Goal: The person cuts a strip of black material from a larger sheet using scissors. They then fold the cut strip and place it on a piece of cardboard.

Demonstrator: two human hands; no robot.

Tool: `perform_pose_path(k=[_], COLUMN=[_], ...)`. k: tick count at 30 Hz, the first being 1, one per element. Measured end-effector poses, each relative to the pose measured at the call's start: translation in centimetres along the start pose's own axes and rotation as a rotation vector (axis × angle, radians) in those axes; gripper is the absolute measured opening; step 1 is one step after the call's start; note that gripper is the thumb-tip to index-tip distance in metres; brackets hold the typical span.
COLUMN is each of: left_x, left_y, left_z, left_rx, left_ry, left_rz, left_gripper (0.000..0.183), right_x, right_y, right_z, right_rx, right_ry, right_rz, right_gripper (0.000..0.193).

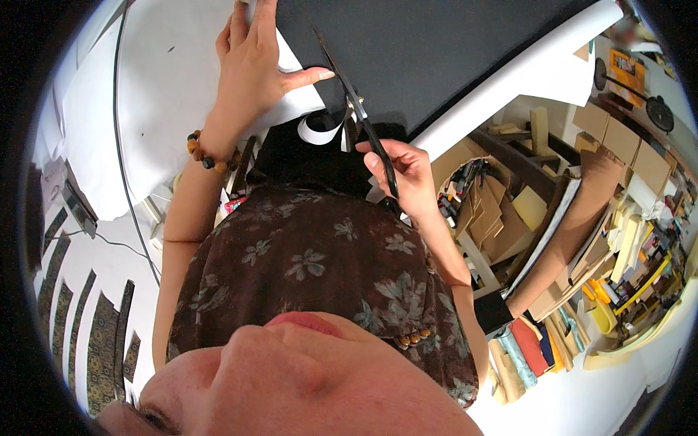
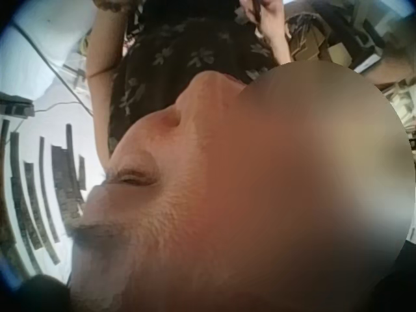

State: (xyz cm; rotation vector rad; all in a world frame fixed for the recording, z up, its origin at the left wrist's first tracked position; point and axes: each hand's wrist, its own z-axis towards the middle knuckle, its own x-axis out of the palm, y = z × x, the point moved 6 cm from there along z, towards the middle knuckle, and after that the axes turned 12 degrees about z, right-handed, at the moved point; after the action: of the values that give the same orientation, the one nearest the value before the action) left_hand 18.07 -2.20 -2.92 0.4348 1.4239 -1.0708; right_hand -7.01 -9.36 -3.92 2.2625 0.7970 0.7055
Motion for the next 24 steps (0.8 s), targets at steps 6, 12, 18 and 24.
perform_pose_path(k=[6,12,18,24], left_x=[0.1,0.5,-0.3,-0.7], left_y=[0.1,-2.1,-0.2,-0.1], left_z=[-0.3,-4.1,-3.6,-2.8], left_rx=[0.015,0.088,0.001,-0.036], left_ry=[-0.031,0.018,-0.171,-0.287], left_rz=[0.042,0.213,0.154,0.192], left_gripper=[0.117,0.110,0.078,0.068], right_x=[1.6,-0.7,-1.2,-1.2], right_y=[1.5,-0.4,-1.4,-0.9], right_z=[2.6,-0.7,-1.7,-1.4], right_rx=[-0.009,0.045,0.034,0.057], right_ry=[0.030,0.013,0.003,0.033], right_rz=[0.015,-0.103,-0.077,-0.072], right_gripper=[0.030,0.025,0.027,0.027])
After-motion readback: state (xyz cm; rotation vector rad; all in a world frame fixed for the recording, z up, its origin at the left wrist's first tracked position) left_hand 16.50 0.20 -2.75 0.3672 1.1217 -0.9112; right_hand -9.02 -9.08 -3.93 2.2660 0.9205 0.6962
